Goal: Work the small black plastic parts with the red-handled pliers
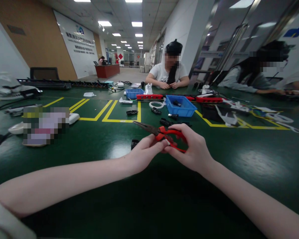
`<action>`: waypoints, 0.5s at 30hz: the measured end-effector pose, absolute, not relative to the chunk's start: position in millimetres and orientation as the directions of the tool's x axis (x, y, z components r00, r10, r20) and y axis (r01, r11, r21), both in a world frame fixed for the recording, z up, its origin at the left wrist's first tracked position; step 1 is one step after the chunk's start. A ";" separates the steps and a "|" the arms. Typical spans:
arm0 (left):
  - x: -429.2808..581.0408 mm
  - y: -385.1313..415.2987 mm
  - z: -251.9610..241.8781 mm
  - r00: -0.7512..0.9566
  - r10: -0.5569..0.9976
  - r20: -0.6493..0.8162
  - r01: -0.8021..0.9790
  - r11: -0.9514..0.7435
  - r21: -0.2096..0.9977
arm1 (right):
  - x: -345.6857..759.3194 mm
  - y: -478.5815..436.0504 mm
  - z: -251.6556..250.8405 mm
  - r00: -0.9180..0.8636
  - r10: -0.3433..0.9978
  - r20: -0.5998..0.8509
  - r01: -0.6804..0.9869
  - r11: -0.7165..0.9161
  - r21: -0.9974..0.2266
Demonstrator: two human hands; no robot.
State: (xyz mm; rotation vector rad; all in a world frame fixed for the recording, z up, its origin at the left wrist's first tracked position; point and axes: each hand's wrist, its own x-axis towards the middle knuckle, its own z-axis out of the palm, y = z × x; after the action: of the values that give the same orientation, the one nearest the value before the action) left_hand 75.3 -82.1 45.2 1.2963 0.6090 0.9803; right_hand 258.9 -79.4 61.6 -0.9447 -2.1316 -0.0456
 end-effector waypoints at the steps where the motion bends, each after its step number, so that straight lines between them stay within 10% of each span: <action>1: 76.1 -83.1 45.1 0.498 0.860 0.115 -0.281 0.034 0.959 | 260.4 -79.6 62.3 -0.413 0.630 0.658 0.626 0.721 -0.297; 15: 67.0 -88.2 37.0 0.506 0.862 -0.027 -0.394 0.259 0.882 | 257.2 -75.6 60.0 -0.477 0.692 0.542 0.508 0.720 -0.473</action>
State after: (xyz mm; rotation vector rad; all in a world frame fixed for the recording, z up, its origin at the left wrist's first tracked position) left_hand 67.0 -88.2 37.0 0.9637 0.5805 0.9190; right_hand 257.2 -75.6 60.0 -0.9053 -2.1809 0.3198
